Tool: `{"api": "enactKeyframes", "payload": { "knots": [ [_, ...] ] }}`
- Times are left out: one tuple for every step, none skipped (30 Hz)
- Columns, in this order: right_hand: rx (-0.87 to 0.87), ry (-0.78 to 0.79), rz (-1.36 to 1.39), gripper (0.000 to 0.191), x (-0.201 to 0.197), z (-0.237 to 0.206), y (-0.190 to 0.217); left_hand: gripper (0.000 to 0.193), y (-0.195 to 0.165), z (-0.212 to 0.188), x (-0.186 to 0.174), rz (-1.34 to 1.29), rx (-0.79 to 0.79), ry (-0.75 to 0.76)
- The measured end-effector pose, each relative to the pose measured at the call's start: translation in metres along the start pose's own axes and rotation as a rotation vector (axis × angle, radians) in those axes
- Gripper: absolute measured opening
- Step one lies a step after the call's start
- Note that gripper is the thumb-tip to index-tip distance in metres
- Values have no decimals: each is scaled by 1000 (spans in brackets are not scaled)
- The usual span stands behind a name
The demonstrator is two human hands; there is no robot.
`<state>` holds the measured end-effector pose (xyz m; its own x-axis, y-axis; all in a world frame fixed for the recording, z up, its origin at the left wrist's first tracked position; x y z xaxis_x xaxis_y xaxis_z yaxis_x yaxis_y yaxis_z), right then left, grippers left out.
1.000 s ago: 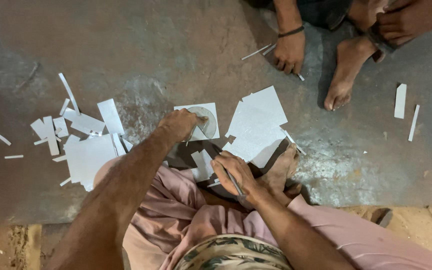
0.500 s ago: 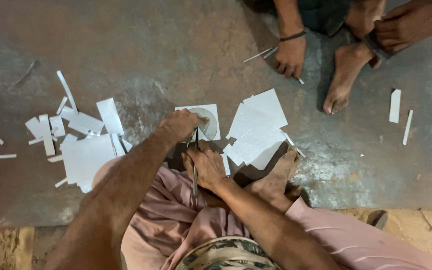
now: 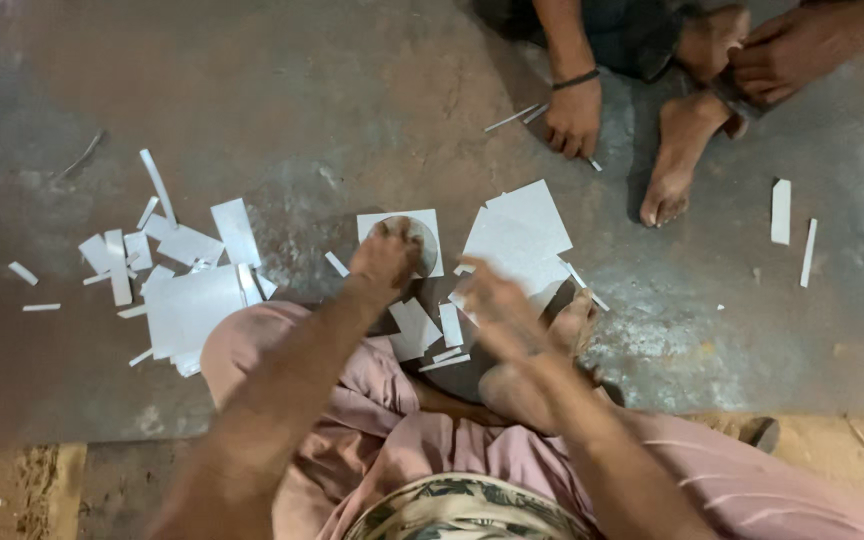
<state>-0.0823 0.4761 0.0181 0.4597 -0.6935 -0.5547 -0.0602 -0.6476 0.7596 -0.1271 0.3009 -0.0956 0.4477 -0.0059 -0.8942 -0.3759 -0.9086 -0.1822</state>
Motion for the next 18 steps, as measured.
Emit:
{"api": "enactKeyframes", "payload": {
  "knots": [
    [-113,-183,-57,35,-32,3,12,39,-12,0,-1,34,-24,-15],
    [-220,-360,-111,27,-65,6,25,46,-25,-2,0,64,-46,-21],
    [-322,-530,-162,20,-97,12,40,45,-37,-6,4,22,-110,9],
    [-402,-723,-112,26,-127,28,58,44,-46,-8,6,-18,-176,33],
    [-466,-908,-6,26,-159,36,74,44,-52,-12,7,-55,-238,57],
    [-537,-940,167,26,-179,35,87,47,-57,-14,3,-5,-245,-15],
    [-638,-968,323,26,-202,34,101,49,-61,-16,-1,40,-251,-82],
    [-740,-955,462,26,-215,27,114,52,-62,-18,-6,84,-261,-153],
    [-834,-848,507,25,-218,26,132,53,-62,-18,-6,69,-254,-149],
    [-914,-715,552,25,-217,27,150,53,-62,-19,-6,51,-246,-142],
    [-981,-556,607,25,-209,32,167,53,-60,-19,-6,38,-239,-140],
    [-933,-302,579,25,-188,44,183,56,-58,-19,-5,52,-232,-128],
    [-828,-24,513,25,-156,61,193,58,-58,-19,-4,66,-223,-113],
    [-691,239,401,25,-113,84,198,60,-58,-18,-2,78,-213,-96],
    [-567,411,258,25,-70,103,195,58,-57,-18,-3,81,-225,-131],
    [-468,537,83,25,-27,120,186,56,-58,-18,-2,81,-233,-162],
    [-430,628,-94,27,12,134,174,54,-58,-18,-1,80,-242,-190],
    [-385,713,-252,28,37,143,154,55,-59,-16,3,80,-236,-159]
  ]
}}
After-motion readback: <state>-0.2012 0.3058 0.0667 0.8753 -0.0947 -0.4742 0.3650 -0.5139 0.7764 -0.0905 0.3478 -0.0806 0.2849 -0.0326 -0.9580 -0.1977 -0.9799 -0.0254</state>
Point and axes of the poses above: each hand's wrist, its own z-axis towards the middle knuckle, its own x-axis out of the palm, y = z × x, the point moved 5 cm from there along z, towards the middle knuckle, and after that the axes turned 11 degrees about x, right-handed, at the moved point
